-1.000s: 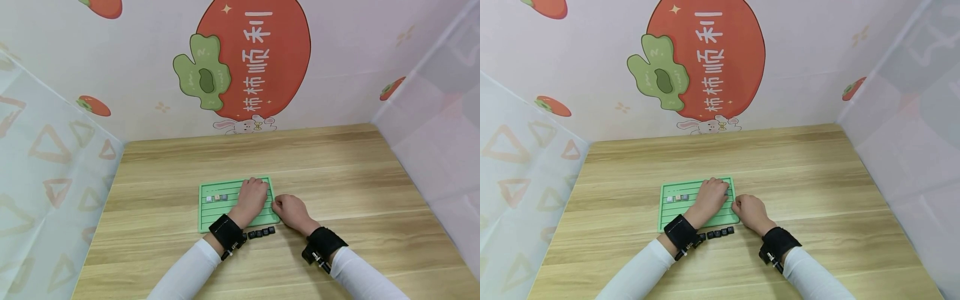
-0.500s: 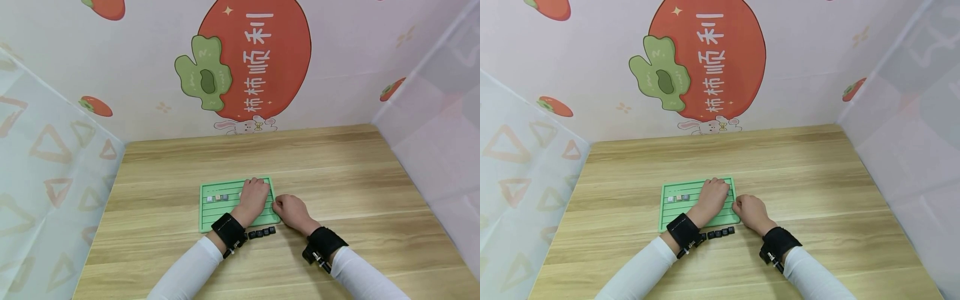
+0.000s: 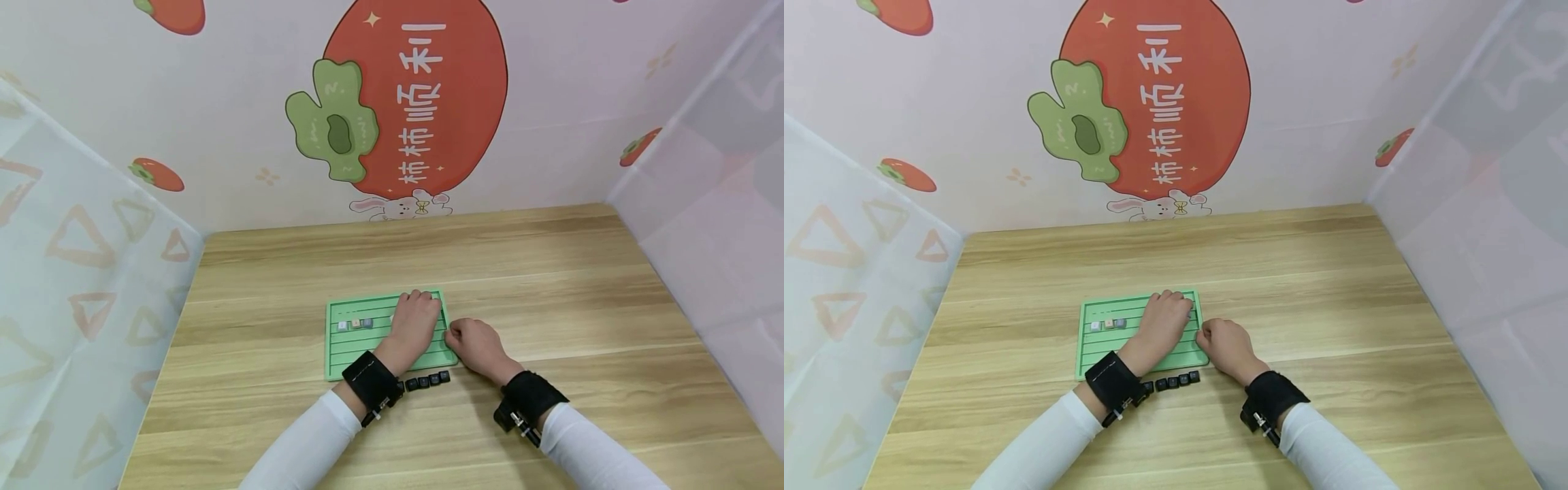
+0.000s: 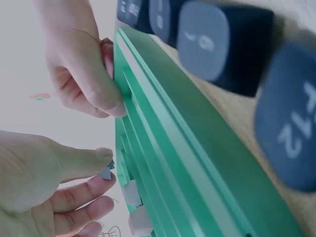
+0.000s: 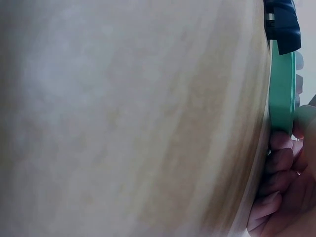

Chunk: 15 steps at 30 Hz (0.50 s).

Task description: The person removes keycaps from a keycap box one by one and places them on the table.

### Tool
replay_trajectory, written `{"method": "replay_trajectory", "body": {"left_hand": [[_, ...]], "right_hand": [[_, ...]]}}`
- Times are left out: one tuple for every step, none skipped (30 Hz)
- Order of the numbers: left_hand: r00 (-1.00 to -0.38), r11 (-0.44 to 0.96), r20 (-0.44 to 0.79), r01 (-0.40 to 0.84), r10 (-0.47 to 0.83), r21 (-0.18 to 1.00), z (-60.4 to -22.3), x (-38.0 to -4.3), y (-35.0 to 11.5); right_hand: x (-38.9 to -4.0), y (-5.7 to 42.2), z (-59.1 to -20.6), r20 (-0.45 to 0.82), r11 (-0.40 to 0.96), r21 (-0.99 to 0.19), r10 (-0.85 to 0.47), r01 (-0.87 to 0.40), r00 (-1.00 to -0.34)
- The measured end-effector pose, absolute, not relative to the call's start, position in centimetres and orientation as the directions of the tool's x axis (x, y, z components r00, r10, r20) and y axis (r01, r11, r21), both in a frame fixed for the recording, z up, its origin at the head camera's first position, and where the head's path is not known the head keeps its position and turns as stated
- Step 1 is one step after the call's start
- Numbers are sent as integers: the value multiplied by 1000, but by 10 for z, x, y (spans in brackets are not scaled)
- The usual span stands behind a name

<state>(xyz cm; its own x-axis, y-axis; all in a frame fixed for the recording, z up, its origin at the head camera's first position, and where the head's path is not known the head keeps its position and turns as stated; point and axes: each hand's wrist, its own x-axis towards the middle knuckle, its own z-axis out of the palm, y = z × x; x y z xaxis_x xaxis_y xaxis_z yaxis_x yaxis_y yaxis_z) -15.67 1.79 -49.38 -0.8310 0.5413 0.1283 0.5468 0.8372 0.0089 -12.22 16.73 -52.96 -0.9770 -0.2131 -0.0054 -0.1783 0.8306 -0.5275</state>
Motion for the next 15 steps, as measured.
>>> {"method": "replay_trajectory", "body": {"left_hand": [[-830, 836, 134, 548, 542, 12, -492, -156, 18], [-828, 835, 138, 550, 543, 16, -491, -154, 17], [-826, 833, 142, 553, 545, 22, -490, -153, 17], [-825, 832, 146, 554, 546, 26, -488, -152, 17], [-825, 831, 149, 555, 545, 31, -487, -150, 17], [-825, 831, 148, 555, 545, 35, -485, -149, 16], [-825, 831, 151, 555, 545, 37, -483, -148, 16], [-824, 830, 153, 557, 546, 38, -482, -147, 16], [-823, 829, 156, 558, 547, 37, -481, -146, 15], [-821, 828, 160, 560, 548, 34, -479, -146, 15], [-818, 826, 166, 563, 551, 30, -478, -145, 15], [-814, 824, 174, 566, 554, 26, -477, -144, 14], [-808, 821, 188, 571, 558, 21, -476, -143, 13], [-804, 818, 197, 575, 561, 18, -475, -142, 13], [-801, 816, 205, 578, 563, 15, -474, -142, 12]], "right_hand": [[-122, 167, -530, -6, 831, -528, -213, -178, -977], [-122, 167, -530, -6, 830, -528, -213, -178, -977], [-122, 167, -529, -6, 830, -529, -212, -177, -977], [-122, 167, -529, -5, 830, -529, -213, -177, -977], [-122, 167, -529, -5, 829, -530, -213, -178, -977], [-122, 168, -529, -4, 829, -530, -213, -178, -977], [-122, 168, -529, -4, 829, -530, -213, -179, -977], [-122, 168, -529, -2, 829, -530, -213, -180, -977], [-122, 168, -529, 0, 828, -530, -214, -181, -977], [-122, 168, -529, 3, 828, -531, -214, -183, -977], [-122, 168, -529, 6, 826, -532, -215, -185, -977], [-122, 168, -529, 11, 825, -533, -215, -188, -976], [-122, 168, -529, 17, 822, -536, -216, -191, -976], [-122, 167, -529, 25, 820, -538, -217, -196, -976], [-122, 167, -529, 31, 818, -539, -218, -200, -975]]}}
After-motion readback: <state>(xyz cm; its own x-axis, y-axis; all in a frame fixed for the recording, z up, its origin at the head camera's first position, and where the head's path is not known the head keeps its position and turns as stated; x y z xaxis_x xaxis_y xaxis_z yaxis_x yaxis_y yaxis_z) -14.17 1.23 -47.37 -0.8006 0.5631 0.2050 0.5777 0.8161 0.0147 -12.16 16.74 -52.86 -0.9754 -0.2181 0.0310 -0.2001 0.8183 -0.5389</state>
